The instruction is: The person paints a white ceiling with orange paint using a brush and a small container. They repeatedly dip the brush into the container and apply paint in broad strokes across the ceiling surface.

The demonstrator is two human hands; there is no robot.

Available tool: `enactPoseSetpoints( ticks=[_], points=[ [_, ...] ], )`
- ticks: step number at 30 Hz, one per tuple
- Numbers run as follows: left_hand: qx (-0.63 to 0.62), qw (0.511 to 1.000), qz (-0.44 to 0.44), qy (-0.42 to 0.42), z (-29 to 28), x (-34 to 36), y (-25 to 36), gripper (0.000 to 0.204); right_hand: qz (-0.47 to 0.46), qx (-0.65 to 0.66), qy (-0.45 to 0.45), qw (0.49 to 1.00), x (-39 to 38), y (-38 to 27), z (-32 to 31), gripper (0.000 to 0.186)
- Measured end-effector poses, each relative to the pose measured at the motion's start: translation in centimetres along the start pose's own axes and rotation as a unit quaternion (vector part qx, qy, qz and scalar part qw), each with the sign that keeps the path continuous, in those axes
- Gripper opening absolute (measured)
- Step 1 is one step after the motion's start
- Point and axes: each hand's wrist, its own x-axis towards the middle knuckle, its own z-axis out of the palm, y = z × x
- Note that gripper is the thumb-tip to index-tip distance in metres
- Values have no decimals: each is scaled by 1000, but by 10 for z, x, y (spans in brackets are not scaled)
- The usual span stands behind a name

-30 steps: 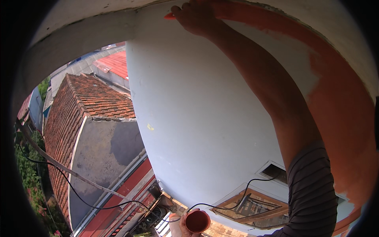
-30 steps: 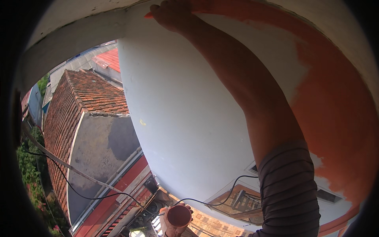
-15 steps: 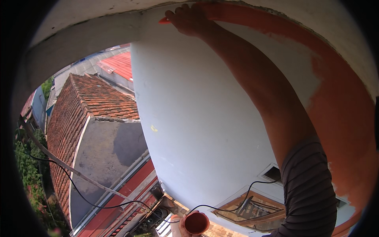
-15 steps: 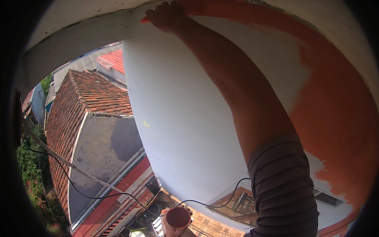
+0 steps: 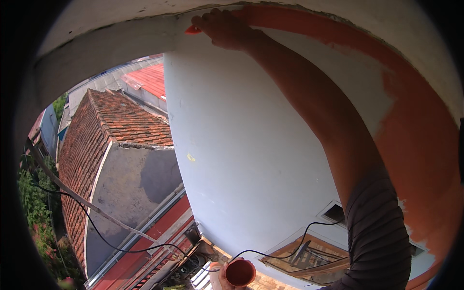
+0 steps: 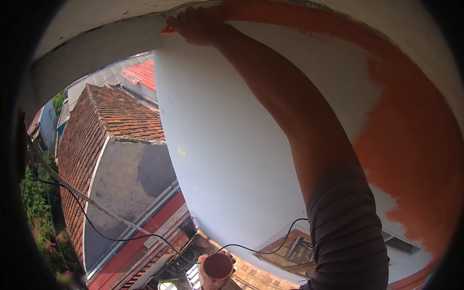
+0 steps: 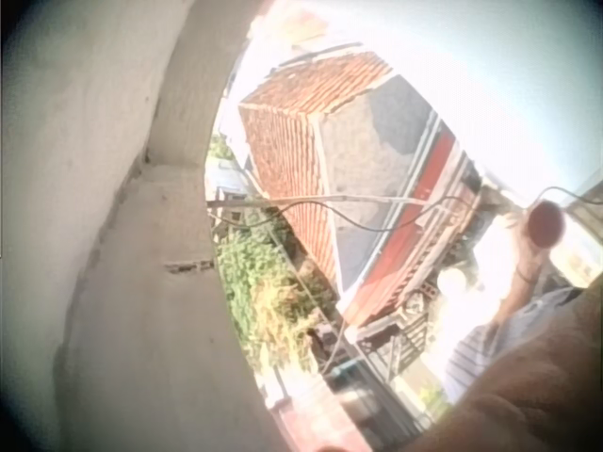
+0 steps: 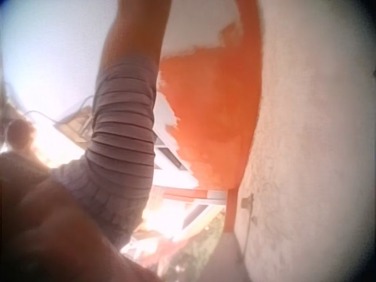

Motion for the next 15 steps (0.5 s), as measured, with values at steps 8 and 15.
enactPoseSetpoints(
  ticks=[8, 15],
  points=[
    [-8, 1000, 10, -7, -1, 0, -5, 69, -47, 165, 153, 973, -47, 2, -2, 15],
    [-14, 999, 31, -6, 3, -8, -11, 69, 115, 404, 162, 893, -54, 46, -9, 10]
  ],
)
